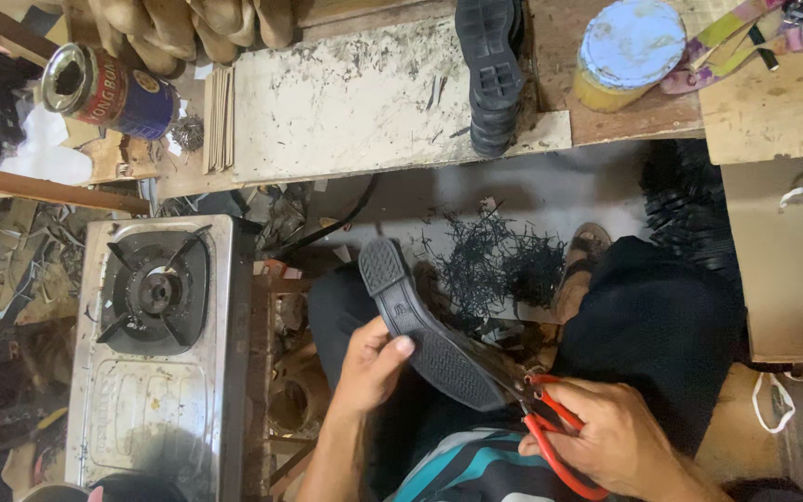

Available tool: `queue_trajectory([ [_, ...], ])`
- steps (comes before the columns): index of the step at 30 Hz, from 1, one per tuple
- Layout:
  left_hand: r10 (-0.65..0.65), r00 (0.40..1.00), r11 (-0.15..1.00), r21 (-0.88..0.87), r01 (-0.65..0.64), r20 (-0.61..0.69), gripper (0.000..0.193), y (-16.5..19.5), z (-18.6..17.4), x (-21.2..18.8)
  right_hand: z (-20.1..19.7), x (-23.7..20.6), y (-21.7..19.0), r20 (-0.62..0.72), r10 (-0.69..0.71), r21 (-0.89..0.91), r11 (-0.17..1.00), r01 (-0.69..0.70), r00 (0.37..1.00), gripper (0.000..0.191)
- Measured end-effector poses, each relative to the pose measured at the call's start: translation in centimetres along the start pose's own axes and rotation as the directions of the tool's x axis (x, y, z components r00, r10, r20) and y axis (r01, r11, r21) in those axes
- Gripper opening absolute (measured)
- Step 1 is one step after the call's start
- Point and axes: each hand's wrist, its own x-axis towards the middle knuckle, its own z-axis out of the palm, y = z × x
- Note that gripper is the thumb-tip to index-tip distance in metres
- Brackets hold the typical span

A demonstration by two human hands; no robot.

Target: The person sits on the floor of a shoe workshop and uses red-handled scissors to trim excess rubber from the edges of black shoe soles, working one sole at a time on their lap. They place finished soles on the workbench and pick up the next sole to continue trimming.

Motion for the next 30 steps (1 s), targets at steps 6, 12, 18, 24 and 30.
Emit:
queue_trajectory([
  [6, 0.017, 0.992, 1.000, -0.002, -0.017, -0.128, 0.038, -0.2, 0.9, 0.5, 0.7, 0.4, -0.1, -0.002, 0.172, -0.037, 0.984, -0.172, 0.985, 0.053],
  [12, -0.005, 0.992, 1.000, 0.026, 0.009, -0.126, 0.041, 0.5, 1.3, 0.5, 0.8, -0.3, 0.9, -0.019, 0.081, -0.028, 0.996, -0.082, 0.997, 0.051],
  [18, 0.005, 0.997, 1.000, -0.018, -0.007, -0.083, 0.038, -0.4, 1.4, 0.2, 0.4, -0.3, 0.7, 0.026, 0.069, -0.072, 0.995, -0.067, 0.997, 0.052],
  [24, -0.018, 0.998, 1.000, -0.019, 0.017, -0.054, 0.034, -1.0, 1.0, -0.2, 0.6, -0.2, 0.0, 0.067, 0.178, -0.039, 0.984, -0.176, 0.982, 0.048],
  [30, -0.020, 0.998, 0.998, -0.059, 0.017, -0.056, 0.033, -1.2, 0.8, -0.3, 1.1, -0.5, 0.4, 0.064, 0.055, 0.010, 0.998, -0.056, 0.996, 0.040],
])
